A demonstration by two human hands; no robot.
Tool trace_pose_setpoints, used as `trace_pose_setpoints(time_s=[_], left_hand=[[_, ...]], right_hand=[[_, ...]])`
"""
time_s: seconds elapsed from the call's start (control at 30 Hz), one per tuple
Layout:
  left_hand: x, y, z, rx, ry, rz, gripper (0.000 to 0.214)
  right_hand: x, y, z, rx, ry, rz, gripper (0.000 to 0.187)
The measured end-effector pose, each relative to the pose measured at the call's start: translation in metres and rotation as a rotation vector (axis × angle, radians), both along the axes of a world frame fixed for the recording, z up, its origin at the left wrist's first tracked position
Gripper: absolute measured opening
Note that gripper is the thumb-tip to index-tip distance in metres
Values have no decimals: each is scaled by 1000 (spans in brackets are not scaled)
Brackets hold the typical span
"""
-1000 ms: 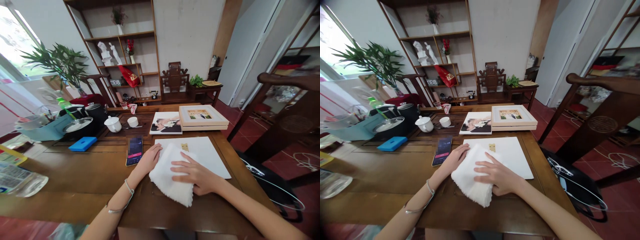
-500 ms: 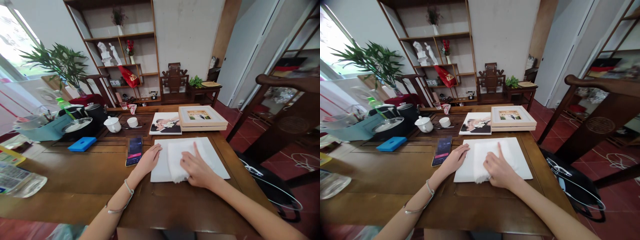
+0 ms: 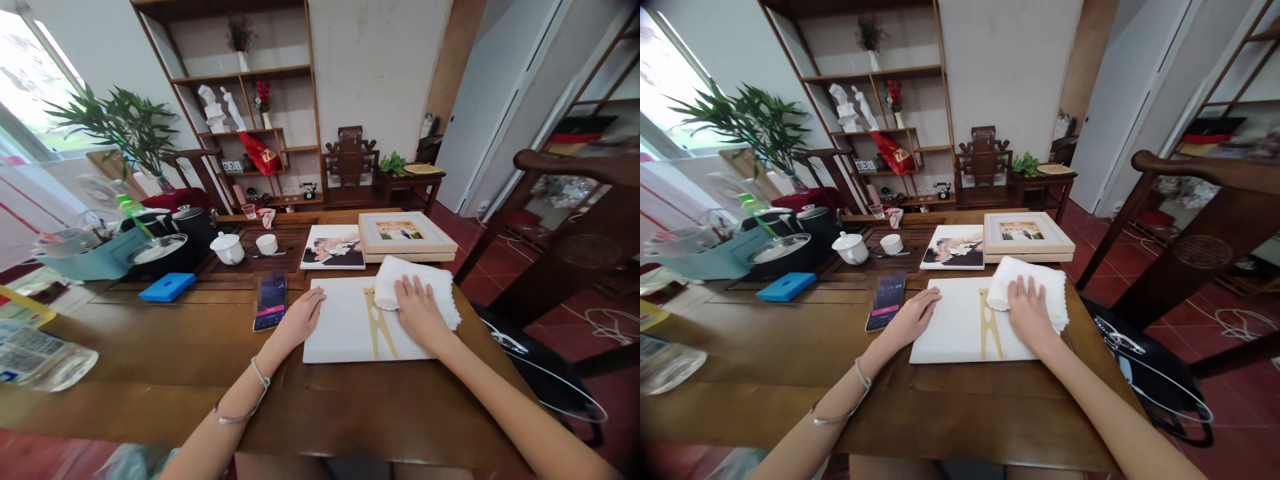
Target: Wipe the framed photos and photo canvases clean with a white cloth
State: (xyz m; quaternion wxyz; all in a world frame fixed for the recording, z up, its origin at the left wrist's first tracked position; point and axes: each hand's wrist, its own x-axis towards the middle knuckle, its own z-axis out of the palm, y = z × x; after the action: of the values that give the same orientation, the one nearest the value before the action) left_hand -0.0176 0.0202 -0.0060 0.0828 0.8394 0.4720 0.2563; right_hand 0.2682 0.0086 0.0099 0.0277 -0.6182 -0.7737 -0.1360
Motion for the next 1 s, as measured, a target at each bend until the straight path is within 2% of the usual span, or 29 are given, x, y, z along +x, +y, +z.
trace_pose_setpoints(time_s=[0.03, 0.1, 0.3, 0.37, 0.47, 0.63, 0.7, 0.77, 0.87, 1.0], left_hand=[[0, 0, 0, -1, 1, 2, 29], [1, 0, 1, -4, 1, 3, 30], [0, 0, 1, 2, 1, -1, 30], [-1, 0, 1, 6, 0, -2, 29], [-1, 0, 1, 10, -4, -8, 29], [-1, -1, 0, 27, -13, -13, 29], [-1, 0, 0, 30, -8, -11, 29], [-1, 0, 0, 22, -1, -6, 29], [0, 0, 0, 5, -3, 2, 29], [0, -1, 1, 5, -12, -3, 30]], right_hand=[[2, -1, 0, 11, -16, -34, 55], [0, -6, -2, 23, -32, -16, 54], [-17, -21, -13, 54, 52, 412, 60], [-16, -18, -13, 65, 124, 439, 58], [-5, -8, -9, 66, 194, 300, 56], [22, 3, 4, 10, 110, -22, 53], [28, 3, 11, -22, 52, -88, 48], [28, -1, 18, -61, -4, -85, 44], [18, -11, 25, -128, -59, 57, 37], [3, -24, 25, -153, -23, 512, 36]])
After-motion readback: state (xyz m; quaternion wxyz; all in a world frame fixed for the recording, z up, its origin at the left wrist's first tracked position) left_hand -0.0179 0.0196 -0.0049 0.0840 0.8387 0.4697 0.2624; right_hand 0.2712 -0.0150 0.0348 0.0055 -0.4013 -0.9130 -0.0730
